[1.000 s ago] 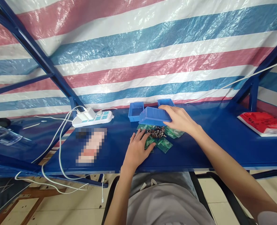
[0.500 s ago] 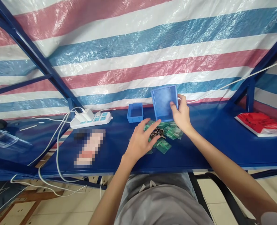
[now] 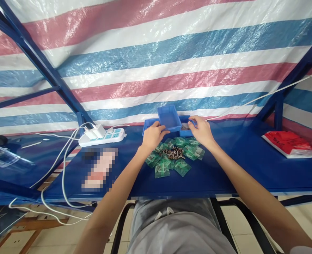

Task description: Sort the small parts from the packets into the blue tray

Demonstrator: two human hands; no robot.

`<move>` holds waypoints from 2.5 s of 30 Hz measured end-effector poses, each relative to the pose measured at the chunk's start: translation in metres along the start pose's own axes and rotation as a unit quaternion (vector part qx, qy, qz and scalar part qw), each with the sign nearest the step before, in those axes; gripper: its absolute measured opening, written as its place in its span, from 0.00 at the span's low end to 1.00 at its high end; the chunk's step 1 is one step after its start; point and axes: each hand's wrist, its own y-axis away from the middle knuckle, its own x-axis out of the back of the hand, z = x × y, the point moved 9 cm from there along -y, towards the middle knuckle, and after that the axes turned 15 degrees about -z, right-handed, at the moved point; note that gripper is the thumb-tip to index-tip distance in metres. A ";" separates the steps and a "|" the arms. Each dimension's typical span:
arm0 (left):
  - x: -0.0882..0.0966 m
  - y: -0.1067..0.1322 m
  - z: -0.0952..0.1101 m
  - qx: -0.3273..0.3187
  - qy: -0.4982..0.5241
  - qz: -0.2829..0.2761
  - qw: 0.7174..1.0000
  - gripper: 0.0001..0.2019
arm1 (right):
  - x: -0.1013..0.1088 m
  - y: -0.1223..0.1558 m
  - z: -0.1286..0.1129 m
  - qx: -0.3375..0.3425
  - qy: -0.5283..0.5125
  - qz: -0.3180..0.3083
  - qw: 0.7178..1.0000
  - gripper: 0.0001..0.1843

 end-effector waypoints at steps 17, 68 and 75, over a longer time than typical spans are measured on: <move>-0.039 0.000 -0.028 -0.040 0.043 -0.038 0.998 0.18 | -0.028 -0.003 0.106 -0.230 -0.030 -0.115 0.966 0.15; -0.008 0.020 0.018 -0.060 0.268 0.080 0.958 0.27 | -0.015 0.038 -0.078 0.145 -0.026 0.029 0.989 0.10; 0.007 0.028 0.018 -0.049 0.224 0.163 0.960 0.11 | -0.010 0.044 -0.089 0.186 0.013 0.074 0.980 0.11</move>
